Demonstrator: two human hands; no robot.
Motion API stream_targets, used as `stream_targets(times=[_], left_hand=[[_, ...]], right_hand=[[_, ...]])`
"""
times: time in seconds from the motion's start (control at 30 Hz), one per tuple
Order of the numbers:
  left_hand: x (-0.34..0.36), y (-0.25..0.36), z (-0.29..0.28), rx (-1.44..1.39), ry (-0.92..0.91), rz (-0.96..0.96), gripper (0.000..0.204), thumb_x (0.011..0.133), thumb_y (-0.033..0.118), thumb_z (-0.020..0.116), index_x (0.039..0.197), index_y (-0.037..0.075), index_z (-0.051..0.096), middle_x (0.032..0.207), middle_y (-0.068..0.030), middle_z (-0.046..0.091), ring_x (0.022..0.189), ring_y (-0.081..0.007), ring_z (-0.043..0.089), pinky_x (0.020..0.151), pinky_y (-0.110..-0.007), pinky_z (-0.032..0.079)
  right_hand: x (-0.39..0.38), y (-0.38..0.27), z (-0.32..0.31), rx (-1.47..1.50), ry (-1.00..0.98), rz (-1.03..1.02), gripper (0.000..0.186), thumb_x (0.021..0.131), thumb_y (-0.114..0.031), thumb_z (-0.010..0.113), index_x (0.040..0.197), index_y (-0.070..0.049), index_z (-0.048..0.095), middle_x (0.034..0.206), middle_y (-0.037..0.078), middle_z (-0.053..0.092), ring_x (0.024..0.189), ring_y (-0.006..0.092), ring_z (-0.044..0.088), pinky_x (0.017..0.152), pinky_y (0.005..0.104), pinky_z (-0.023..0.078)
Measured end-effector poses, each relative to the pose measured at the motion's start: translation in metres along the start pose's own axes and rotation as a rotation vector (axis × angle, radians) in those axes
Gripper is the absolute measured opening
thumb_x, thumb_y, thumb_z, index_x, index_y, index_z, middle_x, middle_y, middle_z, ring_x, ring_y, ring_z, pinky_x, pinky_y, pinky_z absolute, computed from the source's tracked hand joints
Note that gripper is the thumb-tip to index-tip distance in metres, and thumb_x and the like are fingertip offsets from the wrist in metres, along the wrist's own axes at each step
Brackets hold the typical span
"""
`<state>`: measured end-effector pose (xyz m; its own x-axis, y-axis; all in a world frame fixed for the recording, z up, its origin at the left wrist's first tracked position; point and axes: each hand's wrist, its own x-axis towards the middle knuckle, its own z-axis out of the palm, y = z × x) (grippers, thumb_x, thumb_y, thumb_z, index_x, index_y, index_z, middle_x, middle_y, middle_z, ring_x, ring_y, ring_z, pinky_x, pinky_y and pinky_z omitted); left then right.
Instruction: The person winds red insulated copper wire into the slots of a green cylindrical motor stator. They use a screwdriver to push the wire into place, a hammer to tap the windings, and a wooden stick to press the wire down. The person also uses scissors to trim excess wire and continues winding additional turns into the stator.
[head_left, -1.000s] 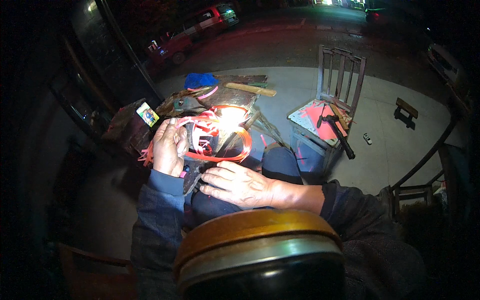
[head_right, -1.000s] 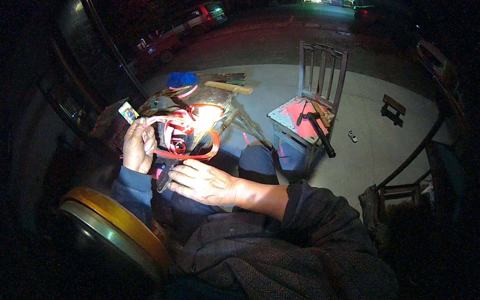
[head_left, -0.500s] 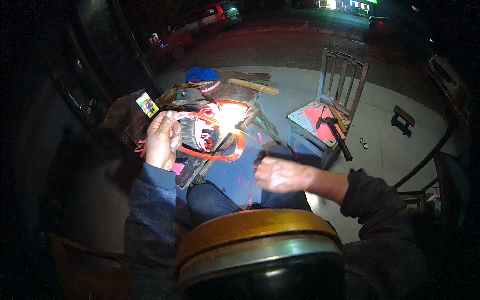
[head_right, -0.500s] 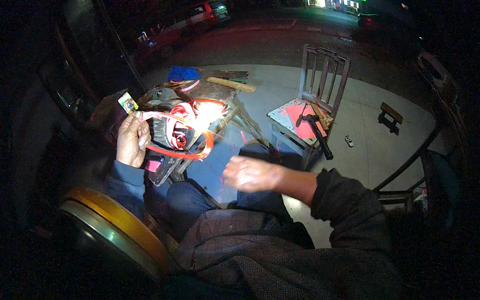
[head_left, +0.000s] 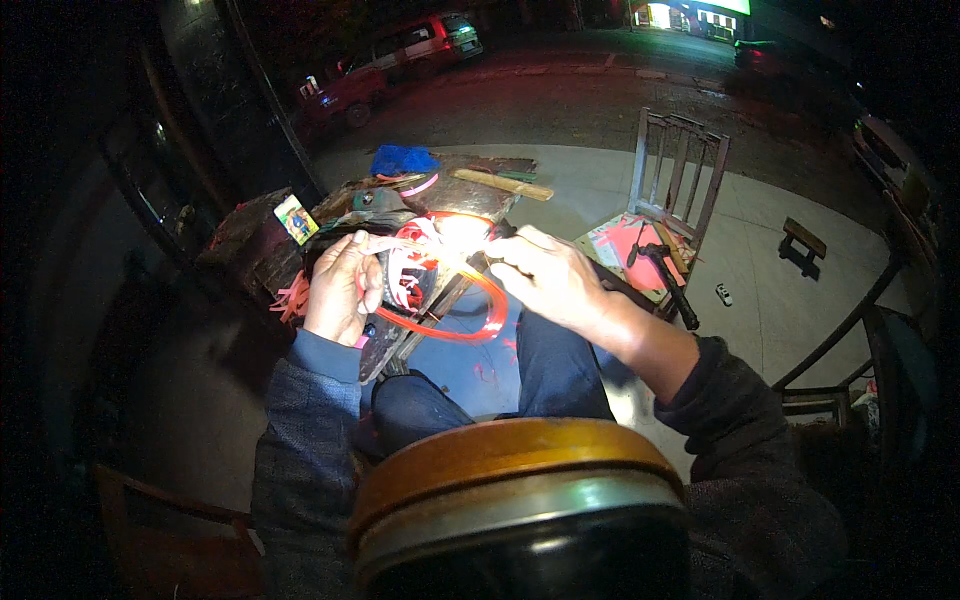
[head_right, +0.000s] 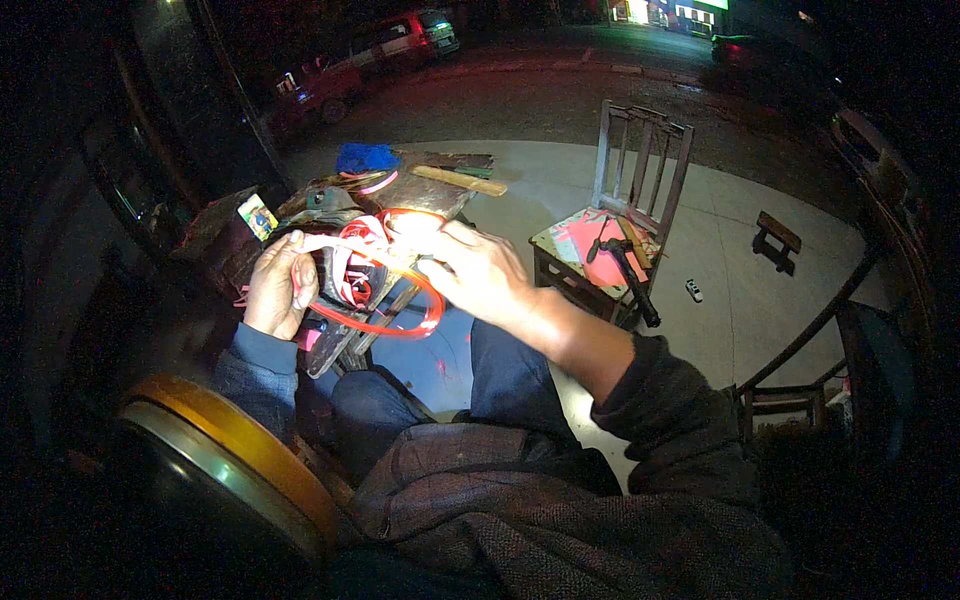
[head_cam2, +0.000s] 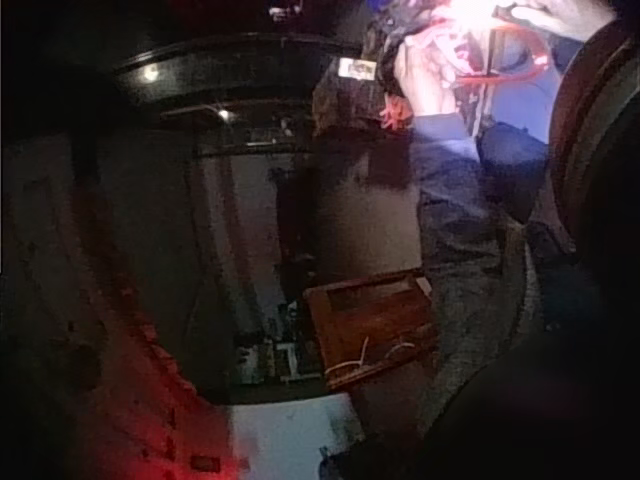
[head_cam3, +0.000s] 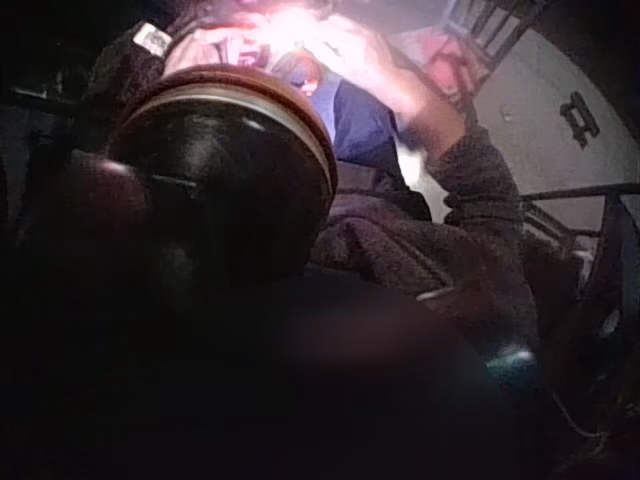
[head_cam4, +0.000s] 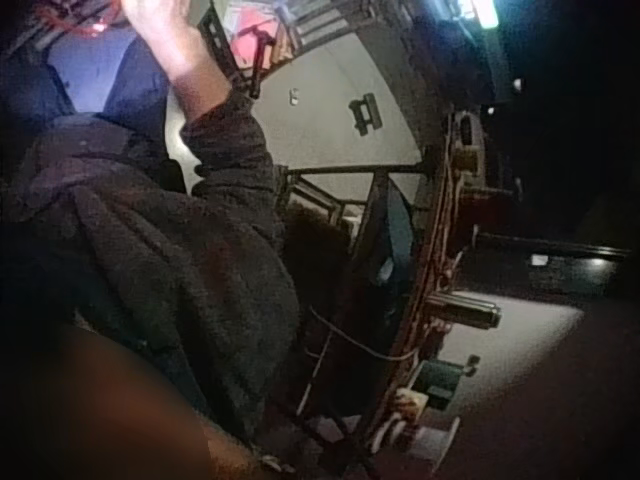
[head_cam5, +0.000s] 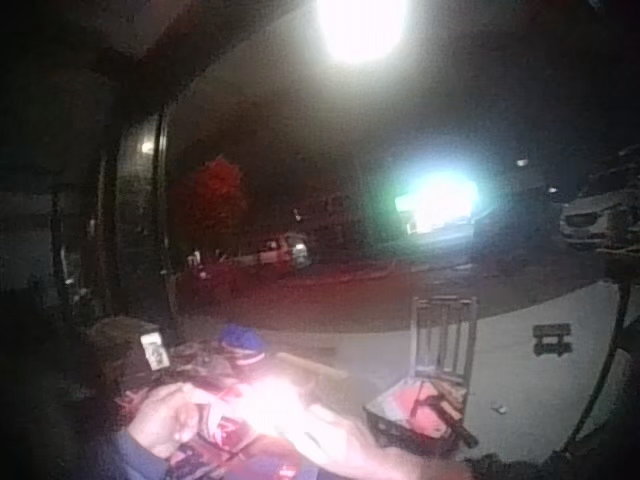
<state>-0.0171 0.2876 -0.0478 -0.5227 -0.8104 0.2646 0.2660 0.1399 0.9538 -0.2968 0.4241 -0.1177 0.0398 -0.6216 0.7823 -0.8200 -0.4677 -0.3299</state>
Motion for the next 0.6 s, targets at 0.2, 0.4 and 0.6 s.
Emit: stream_targets(times=[0.2,0.4,0.6], left_hand=[[-0.006,-0.003,0.014,0.053,-0.083,-0.041,0.033,0.117,0.034,0.051,0.104,0.008,0.066,0.063,-0.0003,0.058,0.044,-0.0085,0.051,0.039,-0.022,0.031],[-0.013,-0.009,0.032,0.059,-0.043,-0.021,0.023,0.115,0.022,0.056,0.116,0.003,0.068,0.074,0.0014,0.060,0.050,-0.0057,0.047,0.043,-0.021,0.033],[-0.017,-0.028,0.038,0.247,-0.127,0.190,0.016,0.108,0.007,0.060,0.120,0.003,0.070,0.090,-0.0029,0.069,0.061,-0.0063,0.057,0.051,-0.023,0.045]], right_hand=[[0.031,-0.019,0.040,-0.133,0.108,-0.174,0.042,0.102,-0.025,0.071,0.141,-0.011,0.068,0.109,0.016,0.069,0.098,0.0331,0.070,0.087,0.0448,0.058],[0.024,-0.012,0.060,0.138,0.027,-0.148,0.023,0.105,-0.013,0.065,0.123,-0.001,0.074,0.109,0.018,0.077,0.093,0.0339,0.077,0.083,0.0418,0.062],[0.037,-0.021,0.065,0.325,0.115,-0.063,0.017,0.107,-0.012,0.062,0.108,0.000,0.075,0.099,0.015,0.079,0.090,0.0275,0.078,0.082,0.0381,0.061]])
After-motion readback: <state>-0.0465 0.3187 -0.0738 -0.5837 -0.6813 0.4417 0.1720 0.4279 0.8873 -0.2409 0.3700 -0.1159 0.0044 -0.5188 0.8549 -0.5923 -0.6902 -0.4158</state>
